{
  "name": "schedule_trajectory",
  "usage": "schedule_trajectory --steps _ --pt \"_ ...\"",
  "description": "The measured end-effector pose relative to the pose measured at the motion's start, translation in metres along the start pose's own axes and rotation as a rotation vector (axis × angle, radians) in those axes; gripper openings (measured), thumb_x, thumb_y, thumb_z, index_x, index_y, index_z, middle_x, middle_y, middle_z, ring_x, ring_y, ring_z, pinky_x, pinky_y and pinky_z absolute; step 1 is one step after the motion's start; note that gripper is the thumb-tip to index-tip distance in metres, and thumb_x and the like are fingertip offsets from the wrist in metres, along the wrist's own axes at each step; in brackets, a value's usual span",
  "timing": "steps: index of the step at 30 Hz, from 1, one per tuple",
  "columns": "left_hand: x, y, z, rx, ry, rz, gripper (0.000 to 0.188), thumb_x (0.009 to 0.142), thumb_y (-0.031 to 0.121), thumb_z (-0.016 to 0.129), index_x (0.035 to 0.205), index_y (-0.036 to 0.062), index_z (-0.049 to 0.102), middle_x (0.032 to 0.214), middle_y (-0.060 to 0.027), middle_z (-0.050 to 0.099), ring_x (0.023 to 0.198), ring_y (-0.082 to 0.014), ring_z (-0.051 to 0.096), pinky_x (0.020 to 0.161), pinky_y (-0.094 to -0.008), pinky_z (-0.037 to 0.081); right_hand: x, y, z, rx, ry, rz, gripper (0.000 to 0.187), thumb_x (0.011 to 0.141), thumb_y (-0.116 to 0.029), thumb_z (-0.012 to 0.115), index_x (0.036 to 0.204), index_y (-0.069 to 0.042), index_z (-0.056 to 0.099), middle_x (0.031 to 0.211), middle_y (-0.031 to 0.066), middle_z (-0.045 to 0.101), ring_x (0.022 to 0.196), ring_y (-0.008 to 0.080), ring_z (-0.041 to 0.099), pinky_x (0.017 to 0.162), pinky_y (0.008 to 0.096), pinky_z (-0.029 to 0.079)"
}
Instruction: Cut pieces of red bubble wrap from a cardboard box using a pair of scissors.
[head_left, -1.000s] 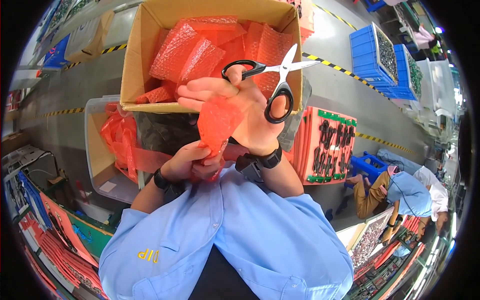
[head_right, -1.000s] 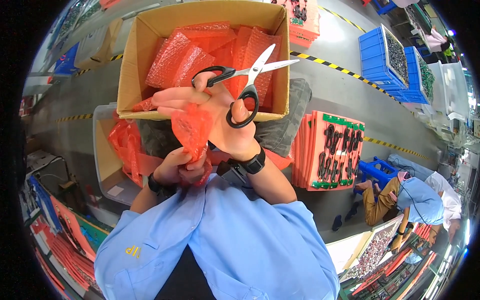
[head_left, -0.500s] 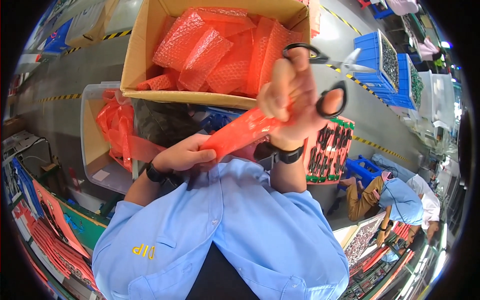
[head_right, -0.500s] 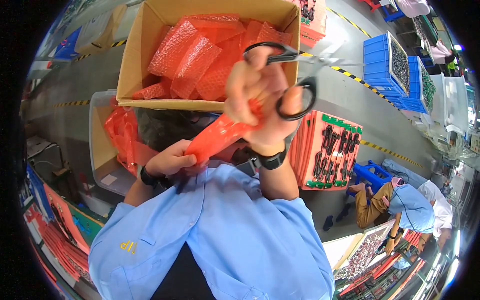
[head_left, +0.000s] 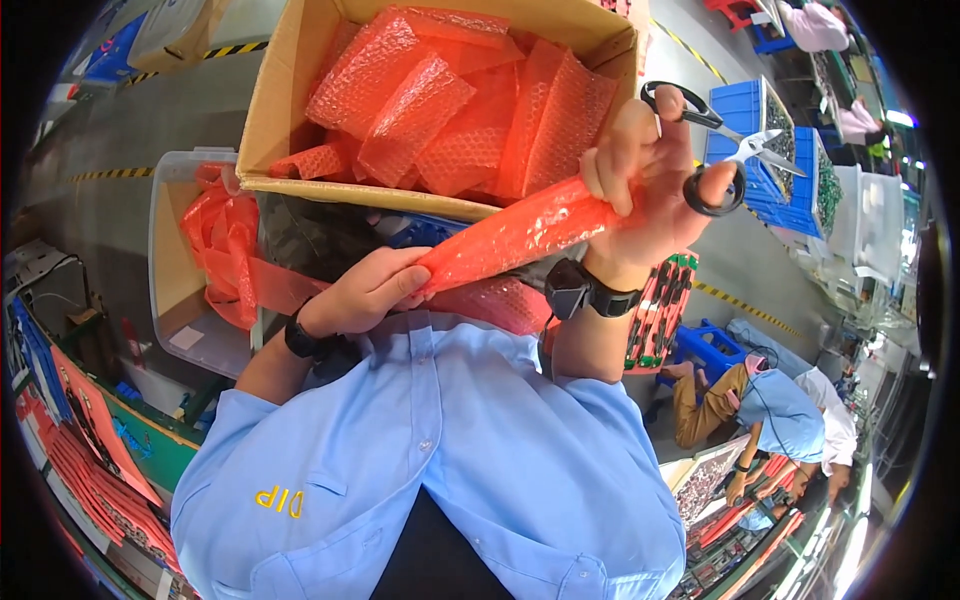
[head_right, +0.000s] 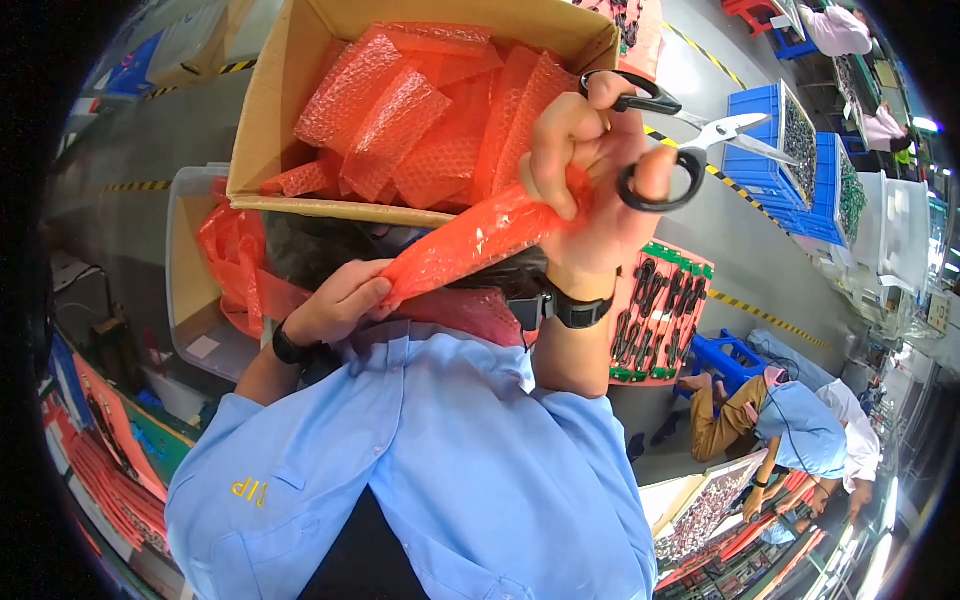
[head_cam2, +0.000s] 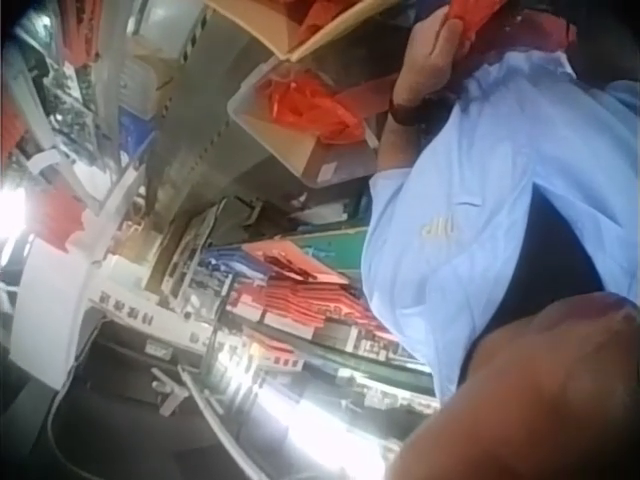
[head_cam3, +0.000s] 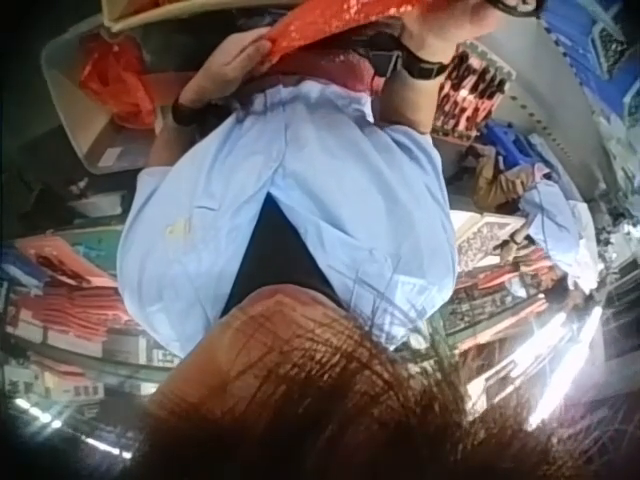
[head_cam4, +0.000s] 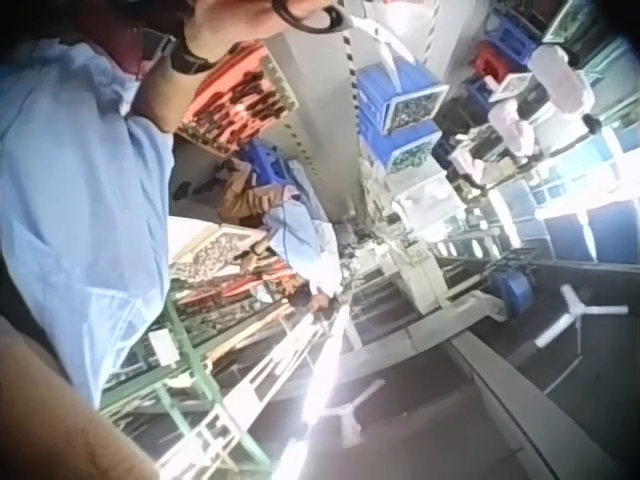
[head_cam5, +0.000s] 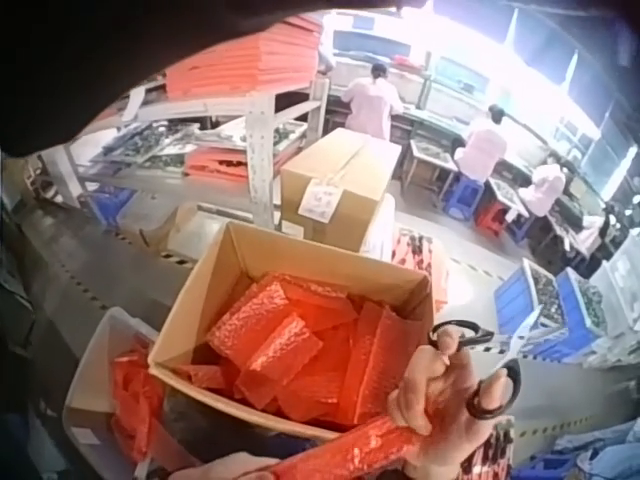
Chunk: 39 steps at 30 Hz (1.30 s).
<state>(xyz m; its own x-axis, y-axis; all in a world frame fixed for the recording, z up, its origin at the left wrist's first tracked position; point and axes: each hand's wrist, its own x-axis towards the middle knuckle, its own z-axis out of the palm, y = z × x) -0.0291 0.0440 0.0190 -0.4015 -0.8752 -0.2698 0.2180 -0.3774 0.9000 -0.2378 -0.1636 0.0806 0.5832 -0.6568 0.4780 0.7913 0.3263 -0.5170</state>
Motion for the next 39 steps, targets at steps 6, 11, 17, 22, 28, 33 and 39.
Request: schedule_trajectory --steps 6,11,17,22,28,33,39 --pt "0.002 0.006 -0.004 0.025 0.226 0.035 0.032 0.111 0.031 0.044 0.101 0.0037 0.059 0.080 0.0032 0.049 0.070 -0.0069 0.042 0.063 -0.0229 0.037 -0.011 -0.060 -0.003 -1.310 0.457 0.063 0.056 0.103 -0.054 0.055 0.124 -0.003 0.049 0.126 0.0248 0.064 0.093 0.0210 0.065 0.075 0.0297 0.048" --pt "0.005 0.028 -0.001 -0.187 0.334 0.033 0.030 0.111 0.026 0.044 0.096 0.0037 0.057 0.077 0.0029 0.048 0.067 -0.0070 0.041 0.061 -0.0241 0.036 -0.056 -0.108 0.044 -1.298 0.299 0.742 0.049 0.096 -0.047 0.068 0.108 -0.002 0.054 0.113 0.0107 0.058 0.085 0.0176 0.061 0.074 0.0285 0.048" --pt "0.017 0.041 -0.003 -0.097 0.307 0.078 0.032 0.111 0.024 0.045 0.089 0.0027 0.054 0.072 0.0017 0.046 0.065 -0.0084 0.040 0.059 -0.0262 0.036 -0.087 -0.064 0.055 -1.122 -0.254 1.386 0.049 0.084 -0.036 0.076 0.111 -0.001 0.055 0.100 0.0076 0.054 0.087 0.0176 0.059 0.076 0.0323 0.048" --pt "0.025 0.043 0.004 0.031 0.331 0.136 0.033 0.111 0.023 0.045 0.087 0.0006 0.053 0.068 -0.0015 0.046 0.063 -0.0106 0.040 0.059 -0.0284 0.037 -0.088 -0.033 0.048 -1.073 -0.316 1.396 0.047 0.087 -0.035 0.074 0.112 -0.001 0.055 0.097 0.0079 0.054 0.089 0.0182 0.059 0.078 0.0332 0.047" --pt "0.038 0.042 0.008 0.149 0.341 0.193 0.033 0.110 0.020 0.046 0.086 -0.0018 0.053 0.064 -0.0082 0.049 0.059 -0.0164 0.043 0.059 -0.0332 0.040 -0.082 -0.023 0.037 -0.976 -0.281 1.295 0.042 0.091 -0.035 0.071 0.111 -0.001 0.056 0.096 0.0068 0.055 0.086 0.0164 0.058 0.075 0.0313 0.047" --pt "0.043 0.048 0.007 0.197 0.372 0.194 0.033 0.109 0.019 0.046 0.085 -0.0019 0.053 0.064 -0.0100 0.051 0.058 -0.0188 0.045 0.058 -0.0347 0.041 -0.065 -0.026 0.038 -0.869 -0.253 1.432 0.033 0.094 -0.029 0.067 0.106 0.000 0.057 0.092 0.0052 0.057 0.084 0.0122 0.056 0.072 0.0270 0.046" --pt "0.042 0.053 0.001 0.245 0.367 0.159 0.034 0.109 0.019 0.046 0.083 -0.0017 0.052 0.063 -0.0098 0.051 0.058 -0.0182 0.046 0.057 -0.0346 0.041 -0.067 -0.032 0.036 -0.795 -0.111 1.371 0.021 0.095 -0.018 0.062 0.102 0.002 0.059 0.089 0.0037 0.058 0.082 0.0104 0.054 0.072 0.0253 0.045"
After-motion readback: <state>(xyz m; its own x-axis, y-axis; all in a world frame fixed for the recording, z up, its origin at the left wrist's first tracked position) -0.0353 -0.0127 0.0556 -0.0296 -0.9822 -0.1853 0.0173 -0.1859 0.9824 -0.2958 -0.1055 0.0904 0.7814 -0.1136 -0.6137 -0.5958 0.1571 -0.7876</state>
